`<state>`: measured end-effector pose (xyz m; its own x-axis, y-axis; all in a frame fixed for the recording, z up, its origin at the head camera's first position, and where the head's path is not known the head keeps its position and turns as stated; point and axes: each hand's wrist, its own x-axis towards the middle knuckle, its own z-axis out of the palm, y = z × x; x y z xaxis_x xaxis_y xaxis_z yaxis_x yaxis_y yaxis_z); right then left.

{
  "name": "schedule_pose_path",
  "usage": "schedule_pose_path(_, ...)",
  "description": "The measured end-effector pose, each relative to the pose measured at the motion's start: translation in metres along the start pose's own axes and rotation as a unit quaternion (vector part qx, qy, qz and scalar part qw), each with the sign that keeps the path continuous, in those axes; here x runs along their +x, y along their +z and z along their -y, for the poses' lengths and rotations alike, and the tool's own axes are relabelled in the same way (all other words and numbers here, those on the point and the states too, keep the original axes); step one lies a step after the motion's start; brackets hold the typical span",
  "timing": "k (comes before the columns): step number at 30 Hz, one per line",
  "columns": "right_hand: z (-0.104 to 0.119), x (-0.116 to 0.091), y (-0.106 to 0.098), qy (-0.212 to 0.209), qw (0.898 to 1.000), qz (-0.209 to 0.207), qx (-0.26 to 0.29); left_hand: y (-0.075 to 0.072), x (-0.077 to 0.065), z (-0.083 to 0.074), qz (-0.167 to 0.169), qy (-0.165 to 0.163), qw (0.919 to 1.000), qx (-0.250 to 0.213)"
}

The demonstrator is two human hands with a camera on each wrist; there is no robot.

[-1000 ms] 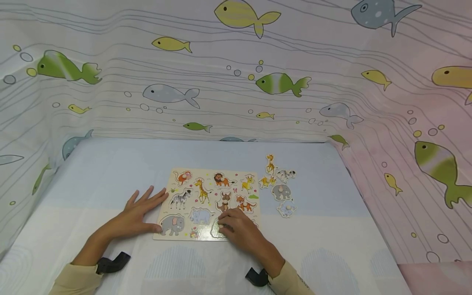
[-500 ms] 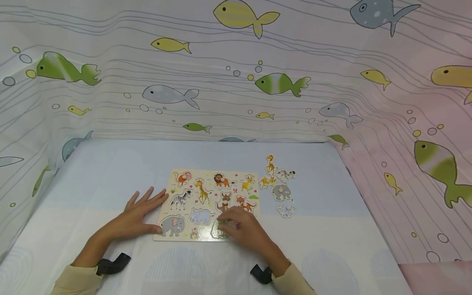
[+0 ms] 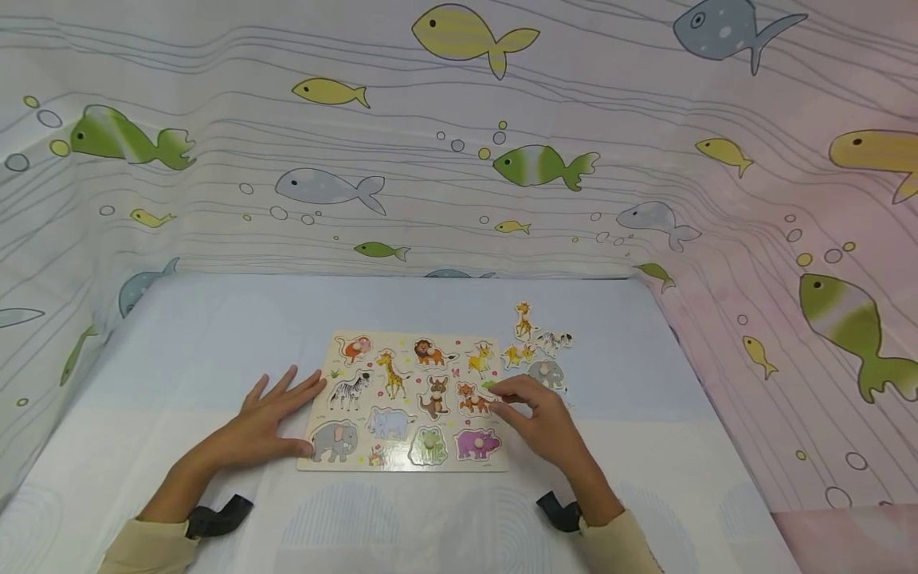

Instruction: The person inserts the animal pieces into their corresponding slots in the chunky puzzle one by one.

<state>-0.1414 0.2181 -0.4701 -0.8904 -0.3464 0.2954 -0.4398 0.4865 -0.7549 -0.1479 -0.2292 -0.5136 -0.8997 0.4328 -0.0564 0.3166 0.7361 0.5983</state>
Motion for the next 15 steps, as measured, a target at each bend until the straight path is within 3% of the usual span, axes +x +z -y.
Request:
schedule_pose_path(8,-0.017,-0.002,-0.037,0.018,0.998,-0.044,-0.04,-0.001,0.0,-0.001,0.0,0.001,1.0,0.001)
schedule_pose_path(15,-0.034,-0.002,-0.056,0.043,0.995,-0.063,-0.068,-0.001,0.0,-0.001,0.0,0.001,1.0,-0.004)
